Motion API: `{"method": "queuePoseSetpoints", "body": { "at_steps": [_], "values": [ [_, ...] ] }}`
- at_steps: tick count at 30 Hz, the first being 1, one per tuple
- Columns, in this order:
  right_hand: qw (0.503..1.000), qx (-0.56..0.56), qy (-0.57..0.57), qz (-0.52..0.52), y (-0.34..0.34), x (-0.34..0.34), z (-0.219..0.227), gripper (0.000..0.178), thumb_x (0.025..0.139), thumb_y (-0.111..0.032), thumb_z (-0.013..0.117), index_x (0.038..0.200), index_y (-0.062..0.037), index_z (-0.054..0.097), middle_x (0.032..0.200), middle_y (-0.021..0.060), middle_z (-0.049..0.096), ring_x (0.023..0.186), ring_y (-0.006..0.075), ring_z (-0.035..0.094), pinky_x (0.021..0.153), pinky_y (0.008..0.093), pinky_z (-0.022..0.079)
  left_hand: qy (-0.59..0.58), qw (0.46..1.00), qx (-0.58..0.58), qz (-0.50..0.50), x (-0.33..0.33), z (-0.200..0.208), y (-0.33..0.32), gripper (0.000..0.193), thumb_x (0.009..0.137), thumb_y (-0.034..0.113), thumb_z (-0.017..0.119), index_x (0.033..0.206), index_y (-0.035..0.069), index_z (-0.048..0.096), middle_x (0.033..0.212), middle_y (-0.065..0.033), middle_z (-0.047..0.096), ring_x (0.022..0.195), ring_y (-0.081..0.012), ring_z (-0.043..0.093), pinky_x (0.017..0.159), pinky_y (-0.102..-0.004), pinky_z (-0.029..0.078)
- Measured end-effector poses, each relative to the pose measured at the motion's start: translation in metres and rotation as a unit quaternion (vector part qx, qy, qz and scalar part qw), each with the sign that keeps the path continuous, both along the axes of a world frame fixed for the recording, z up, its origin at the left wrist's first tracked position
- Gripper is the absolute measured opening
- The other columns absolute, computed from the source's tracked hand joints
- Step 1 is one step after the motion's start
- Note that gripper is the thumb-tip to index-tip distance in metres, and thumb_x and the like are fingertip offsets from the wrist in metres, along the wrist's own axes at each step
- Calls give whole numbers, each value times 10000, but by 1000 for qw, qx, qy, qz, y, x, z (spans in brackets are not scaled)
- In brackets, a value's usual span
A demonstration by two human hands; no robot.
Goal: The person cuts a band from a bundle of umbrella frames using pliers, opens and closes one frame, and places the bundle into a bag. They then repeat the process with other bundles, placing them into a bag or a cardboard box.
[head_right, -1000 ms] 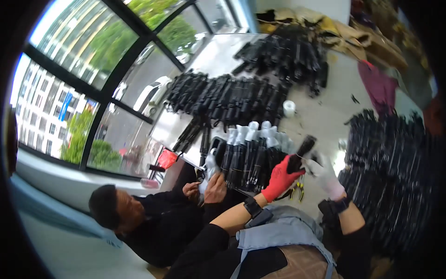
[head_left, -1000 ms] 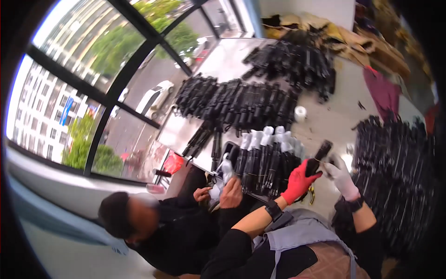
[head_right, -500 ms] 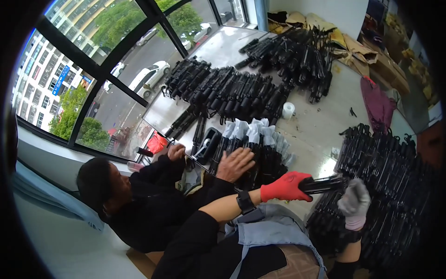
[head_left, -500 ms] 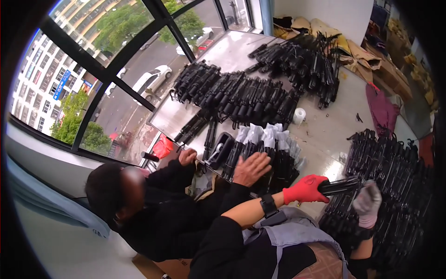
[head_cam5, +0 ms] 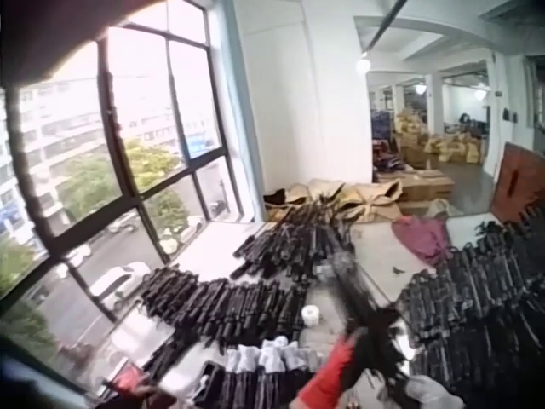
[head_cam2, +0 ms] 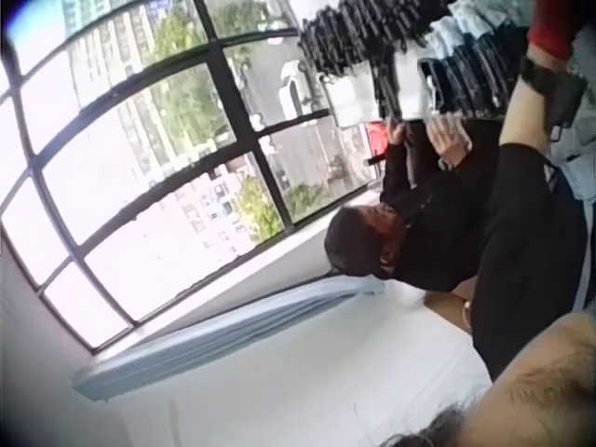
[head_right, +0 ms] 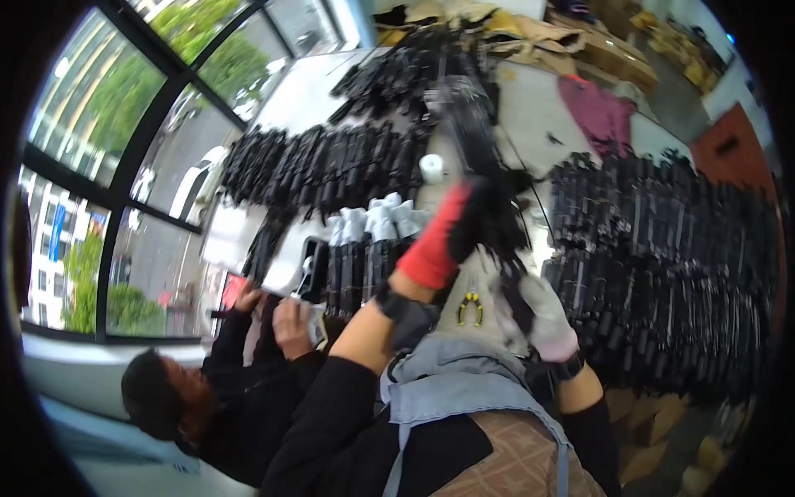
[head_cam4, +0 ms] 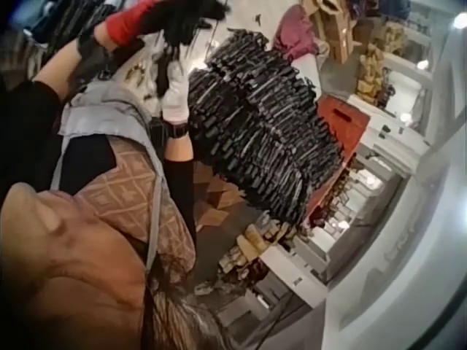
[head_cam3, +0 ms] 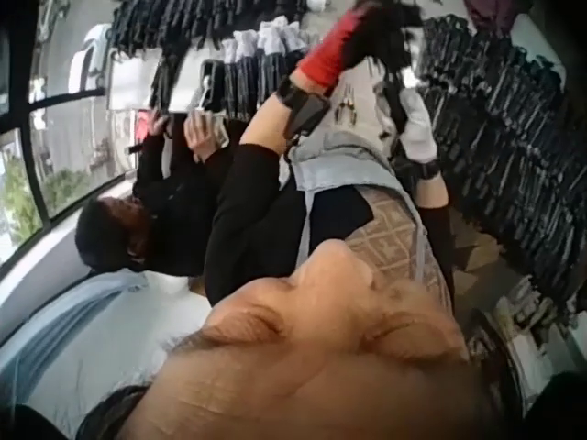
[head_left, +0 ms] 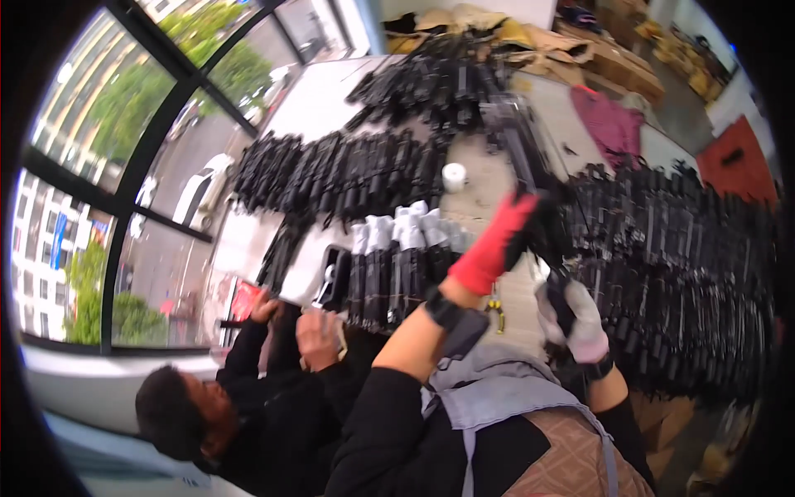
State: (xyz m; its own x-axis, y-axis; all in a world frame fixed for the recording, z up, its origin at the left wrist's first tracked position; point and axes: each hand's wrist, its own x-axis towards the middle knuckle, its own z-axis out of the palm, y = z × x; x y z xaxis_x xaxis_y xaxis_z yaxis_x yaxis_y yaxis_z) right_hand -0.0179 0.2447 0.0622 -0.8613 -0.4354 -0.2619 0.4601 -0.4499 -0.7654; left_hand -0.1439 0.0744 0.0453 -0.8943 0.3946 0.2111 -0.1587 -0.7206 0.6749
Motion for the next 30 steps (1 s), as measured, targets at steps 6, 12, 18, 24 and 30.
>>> {"method": "queuePoseSetpoints", "body": {
  "at_steps": [6,12,18,24,30],
  "values": [
    [783,490,343,-171,-36,-32,11,386,833,-259,677,993,61,532,786,131,589,611,196,558,553,336,447,-103,993,64,12,10,26,-2,522,980,346,524,1377,33,394,1118,-136,620,1015,-246,615,909,-406,512],
    [806,404,402,-159,-52,-45,24,361,893,-286,634,1000,40,520,770,103,574,556,153,530,518,305,422,-111,984,104,93,4,51,-2,460,986,375,495,1299,40,462,975,-132,646,890,-331,648,853,-474,532],
    [962,173,209,5,-48,-51,18,426,969,-406,522,1120,-9,481,720,39,536,495,86,468,446,226,359,-90,986,134,48,6,44,-18,383,985,354,511,1205,41,493,747,-90,568,666,-260,580,649,-417,505],
    [964,146,222,30,-69,-50,-3,351,992,-378,487,1099,-43,486,650,-2,483,441,65,401,396,204,287,-68,984,80,143,13,40,-29,329,969,315,546,1135,33,513,723,-84,564,573,-235,561,543,-379,493],
    [915,260,289,-109,-49,-85,-3,320,1004,-310,463,1187,-54,525,656,-50,471,467,21,388,410,190,297,-89,985,53,136,-11,83,-12,323,870,258,696,1058,48,536,760,-58,601,590,-171,616,563,-323,544]
  ]
}}
